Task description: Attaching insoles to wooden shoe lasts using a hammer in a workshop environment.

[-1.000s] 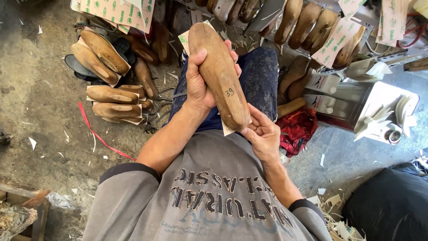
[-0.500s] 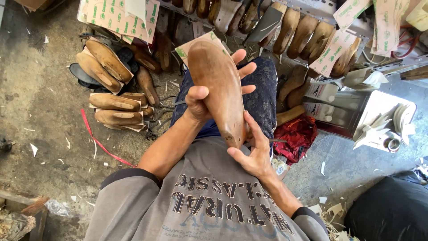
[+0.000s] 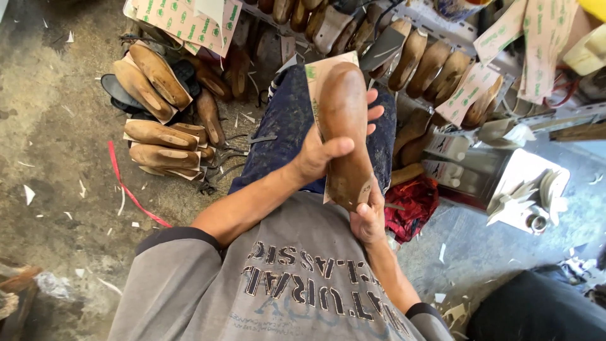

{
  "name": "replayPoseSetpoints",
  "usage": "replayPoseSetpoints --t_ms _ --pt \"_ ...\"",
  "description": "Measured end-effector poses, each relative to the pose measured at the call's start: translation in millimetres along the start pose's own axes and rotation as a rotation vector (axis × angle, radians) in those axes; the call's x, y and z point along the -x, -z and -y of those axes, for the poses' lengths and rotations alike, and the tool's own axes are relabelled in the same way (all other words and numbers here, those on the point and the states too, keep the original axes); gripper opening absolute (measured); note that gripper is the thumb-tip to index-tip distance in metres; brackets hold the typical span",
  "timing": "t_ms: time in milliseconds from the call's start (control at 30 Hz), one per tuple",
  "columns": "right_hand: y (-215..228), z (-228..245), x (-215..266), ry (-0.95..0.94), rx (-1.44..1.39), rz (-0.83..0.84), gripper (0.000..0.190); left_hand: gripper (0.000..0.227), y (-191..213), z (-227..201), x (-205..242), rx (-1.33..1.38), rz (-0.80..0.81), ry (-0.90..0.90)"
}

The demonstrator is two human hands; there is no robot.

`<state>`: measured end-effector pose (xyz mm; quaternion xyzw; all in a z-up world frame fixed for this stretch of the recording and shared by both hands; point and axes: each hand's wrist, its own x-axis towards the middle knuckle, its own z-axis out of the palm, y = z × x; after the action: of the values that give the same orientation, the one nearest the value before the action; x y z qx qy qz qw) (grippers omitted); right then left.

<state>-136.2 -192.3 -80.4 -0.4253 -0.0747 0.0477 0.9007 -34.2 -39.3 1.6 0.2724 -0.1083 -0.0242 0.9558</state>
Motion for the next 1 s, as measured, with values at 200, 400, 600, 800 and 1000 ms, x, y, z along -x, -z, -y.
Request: replayPoseSetpoints --t_ms 200,400,600,800,1000 --pt "-24.4 14.8 -9.9 -0.073 -0.098 -0.039 0.068 0.074 34.2 47.0 26.4 0.041 -0.076 0.138" --pt "31.1 36.4 -37.7 -0.251 0.505 0.014 0.061 0.082 72.5 17.5 2.2 -0.513 0.049 0.240" --pt "104.6 171.0 -158.6 -0.099 1.545 -0.277 0.025 0.097 67.4 -34.3 -44.6 -2.247 0.678 -0.271" --pt "363.7 248.1 -266.3 0.324 2.180 -0.473 0.021 0.081 85.3 -15.5 -37.0 -2.438 0.753 -0.148" --pt "418.4 306.7 -289.4 -0.187 2.085 -0.860 0.030 0.084 91.1 -13.9 -42.9 -2.488 0.761 -0.071"
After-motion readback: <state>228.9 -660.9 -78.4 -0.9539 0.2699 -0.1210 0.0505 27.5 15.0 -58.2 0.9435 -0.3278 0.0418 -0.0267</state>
